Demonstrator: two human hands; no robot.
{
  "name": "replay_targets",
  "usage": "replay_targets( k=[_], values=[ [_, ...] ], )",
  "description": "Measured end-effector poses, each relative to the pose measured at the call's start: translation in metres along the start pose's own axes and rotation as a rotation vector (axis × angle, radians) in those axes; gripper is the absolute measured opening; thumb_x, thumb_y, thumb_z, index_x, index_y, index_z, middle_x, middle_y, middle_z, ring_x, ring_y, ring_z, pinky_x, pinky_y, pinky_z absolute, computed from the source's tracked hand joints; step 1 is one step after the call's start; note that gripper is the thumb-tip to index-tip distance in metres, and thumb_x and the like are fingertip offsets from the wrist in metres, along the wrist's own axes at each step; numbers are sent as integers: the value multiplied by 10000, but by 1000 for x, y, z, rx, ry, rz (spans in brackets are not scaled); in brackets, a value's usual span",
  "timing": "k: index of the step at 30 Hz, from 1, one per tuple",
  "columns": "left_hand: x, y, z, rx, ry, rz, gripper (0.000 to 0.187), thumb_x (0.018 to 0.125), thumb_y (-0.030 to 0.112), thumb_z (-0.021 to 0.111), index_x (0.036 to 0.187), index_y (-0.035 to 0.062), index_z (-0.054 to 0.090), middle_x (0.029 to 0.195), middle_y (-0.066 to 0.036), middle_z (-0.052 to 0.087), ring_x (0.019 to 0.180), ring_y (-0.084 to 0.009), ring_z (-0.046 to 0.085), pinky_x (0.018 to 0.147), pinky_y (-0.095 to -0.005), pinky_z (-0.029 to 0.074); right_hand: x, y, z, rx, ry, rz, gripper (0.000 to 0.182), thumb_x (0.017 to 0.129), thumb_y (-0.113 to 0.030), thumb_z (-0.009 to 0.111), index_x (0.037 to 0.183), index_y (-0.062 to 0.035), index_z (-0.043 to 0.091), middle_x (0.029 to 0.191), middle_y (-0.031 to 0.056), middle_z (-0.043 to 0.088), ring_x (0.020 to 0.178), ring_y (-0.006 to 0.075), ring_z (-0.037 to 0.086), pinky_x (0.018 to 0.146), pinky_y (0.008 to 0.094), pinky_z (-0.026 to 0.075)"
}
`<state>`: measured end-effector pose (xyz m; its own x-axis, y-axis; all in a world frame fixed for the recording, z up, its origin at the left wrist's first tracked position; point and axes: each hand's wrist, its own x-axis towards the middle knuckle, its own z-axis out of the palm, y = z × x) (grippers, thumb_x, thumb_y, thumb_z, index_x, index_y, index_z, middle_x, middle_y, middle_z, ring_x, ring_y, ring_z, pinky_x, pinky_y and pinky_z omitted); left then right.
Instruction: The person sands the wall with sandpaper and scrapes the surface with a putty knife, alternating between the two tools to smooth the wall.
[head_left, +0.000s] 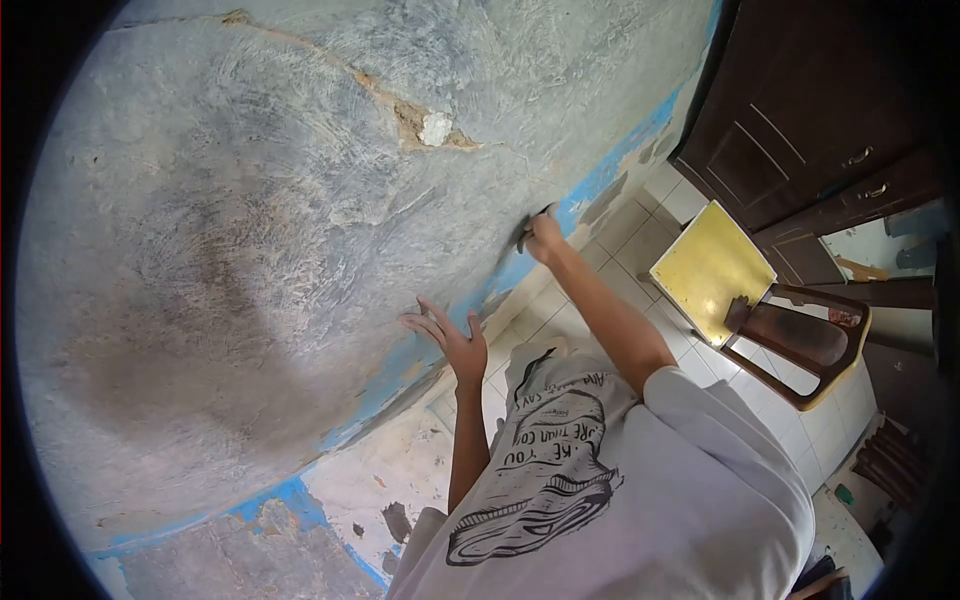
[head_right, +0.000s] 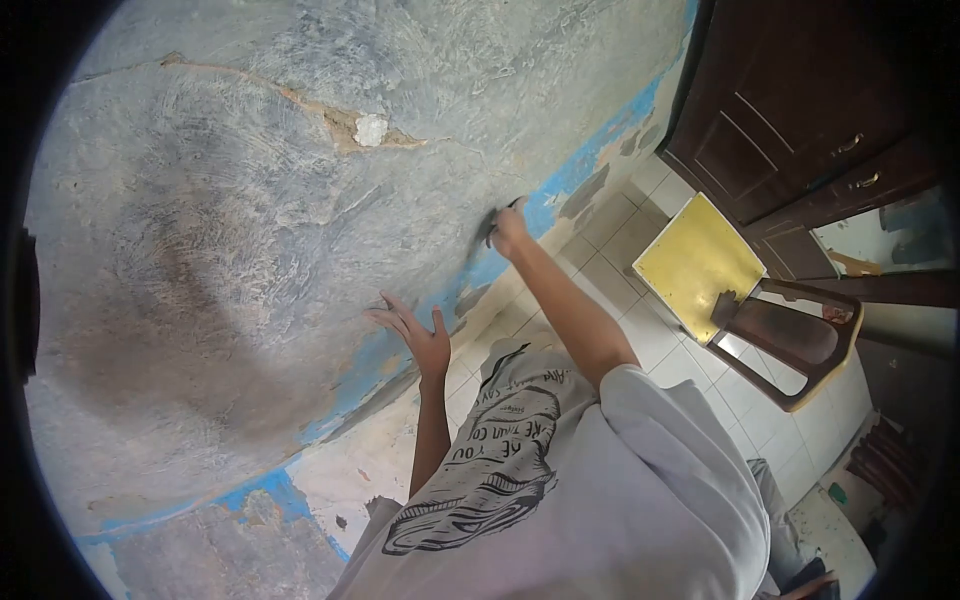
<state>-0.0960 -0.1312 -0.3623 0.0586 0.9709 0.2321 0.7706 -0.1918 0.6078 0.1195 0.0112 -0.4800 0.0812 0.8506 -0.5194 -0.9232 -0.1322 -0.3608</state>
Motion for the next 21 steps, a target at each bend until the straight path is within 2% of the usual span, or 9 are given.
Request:
replay_targets(
  k=[5,6,9,12,13,16,17,20,21],
  values=[
    [-3,-4,-1,53,-38,13,936,1019,256,600,1653,33,-53,1608,-364,-307,1494,-528,-301,1196,-678,-38,-60,13,48,2,-81,28,857,852,161,375,1622,-131,136,1393,230,488,866,307,608,629,401,506],
    [-2,-3,0,70,-38,18,936,1020,259,599,1652,32,-53,1609,-364,-306,1494,-528,-300,1197,-676,-34,-119,-10,87,-90,-35,-8,852,847,165,363,1617,-129,148,1400,237,476,870,312,609,611,392,505],
    [0,-4,3,70,-53,-15,942,1021,269,599,1650,27,-58,1610,-364,-303,1497,-528,-295,1201,-673,-25,-78,-4,55,-75,-89,-137,877,839,173,344,1627,-145,126,1402,241,473,836,302,601,539,384,475],
    [-6,2,3,56,-52,-12,951,1023,279,600,1648,25,-71,1612,-363,-299,1498,-527,-293,1200,-675,-24,-52,-22,23,50,-27,-80,916,826,182,336,1641,-164,97,1382,236,478,789,289,584,487,389,446],
    [-3,6,5,49,-45,5,955,1023,282,600,1647,24,-76,1613,-363,-297,1498,-528,-292,1199,-677,-25,-55,-25,20,-133,-58,-23,945,832,181,346,1657,-181,59,1360,228,480,775,281,568,506,383,438],
    [-4,2,6,50,-39,23,968,1025,299,603,1646,30,-90,1615,-356,-301,1498,-529,-291,1196,-682,-28,-75,11,41,-28,-108,-15,979,834,176,366,1672,-189,15,1310,218,491,760,268,562,537,379,435],
    [-4,3,5,53,-47,27,972,1024,300,606,1646,31,-91,1617,-352,-302,1498,-529,-291,1197,-681,-30,-105,0,65,-128,-107,-118,1005,848,165,383,1679,-204,-43,1284,211,494,755,256,557,563,379,431],
    [0,7,4,55,-51,18,984,1019,302,618,1648,37,-92,1620,-344,-305,1499,-529,-289,1197,-680,-36,-102,-24,74,-192,-126,-176,1033,848,157,394,1676,-223,-91,1277,219,479,791,246,555,578,374,447],
    [1,10,5,53,-53,-1,989,1016,304,623,1649,43,-91,1621,-342,-304,1499,-529,-288,1197,-680,-37,-79,-24,59,-173,-44,-200,1023,841,153,392,1671,-199,-92,1250,238,507,830,270,584,583,383,472]
  ],
)
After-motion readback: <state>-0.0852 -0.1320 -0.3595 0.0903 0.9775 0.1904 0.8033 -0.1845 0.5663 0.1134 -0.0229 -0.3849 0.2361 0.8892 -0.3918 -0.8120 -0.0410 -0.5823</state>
